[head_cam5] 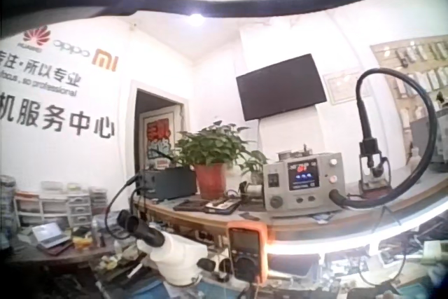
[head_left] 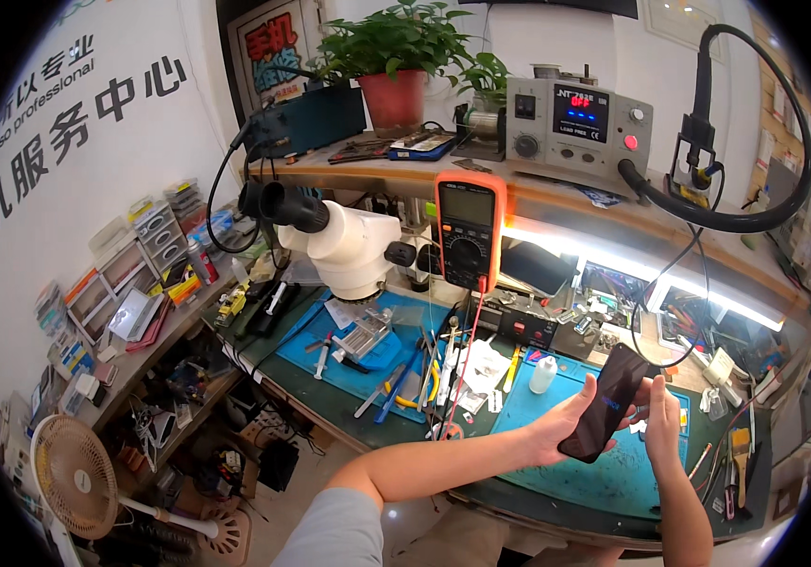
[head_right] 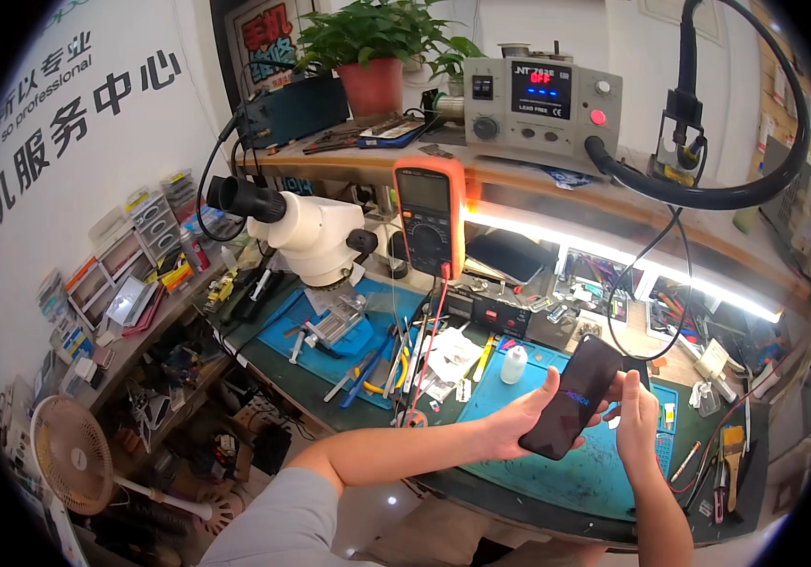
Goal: The person uses tweezers to place a small electronic component onto a circuit board. They insert the board into a smartphone chassis, connect a battery, and power on the device. The person repeatedly removes and reinserts the board to test functionality, eventually connecting a charging cable to the phone.
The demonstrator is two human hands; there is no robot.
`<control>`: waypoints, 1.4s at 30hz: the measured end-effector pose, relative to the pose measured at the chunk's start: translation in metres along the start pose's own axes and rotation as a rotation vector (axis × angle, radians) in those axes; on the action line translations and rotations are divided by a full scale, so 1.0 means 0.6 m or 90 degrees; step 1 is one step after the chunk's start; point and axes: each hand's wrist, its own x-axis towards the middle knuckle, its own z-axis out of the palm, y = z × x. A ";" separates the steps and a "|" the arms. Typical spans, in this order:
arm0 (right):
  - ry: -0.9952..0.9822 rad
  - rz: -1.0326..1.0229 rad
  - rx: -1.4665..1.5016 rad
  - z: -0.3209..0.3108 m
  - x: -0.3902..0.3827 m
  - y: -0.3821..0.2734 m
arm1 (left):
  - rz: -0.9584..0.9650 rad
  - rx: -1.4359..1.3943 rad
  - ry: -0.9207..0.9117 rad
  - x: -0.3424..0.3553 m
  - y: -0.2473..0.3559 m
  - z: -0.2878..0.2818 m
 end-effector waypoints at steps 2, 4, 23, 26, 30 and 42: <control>0.011 0.035 0.019 -0.001 -0.007 0.007 | 0.008 0.003 -0.029 0.000 -0.003 -0.001; 0.026 0.036 0.006 -0.002 -0.011 0.016 | 0.019 0.013 -0.053 0.004 0.004 0.005; -0.060 -0.035 0.044 0.004 -0.048 -0.015 | -0.041 -0.042 -0.006 0.007 -0.008 -0.012; -0.059 -0.042 0.040 0.005 -0.048 -0.002 | -0.033 -0.048 0.037 0.007 -0.007 0.004; -0.065 -0.053 0.041 0.004 -0.046 0.001 | -0.035 -0.038 0.036 0.008 -0.008 0.000; -0.071 -0.064 0.021 -0.002 -0.044 0.003 | -0.029 -0.030 0.058 0.009 -0.010 0.002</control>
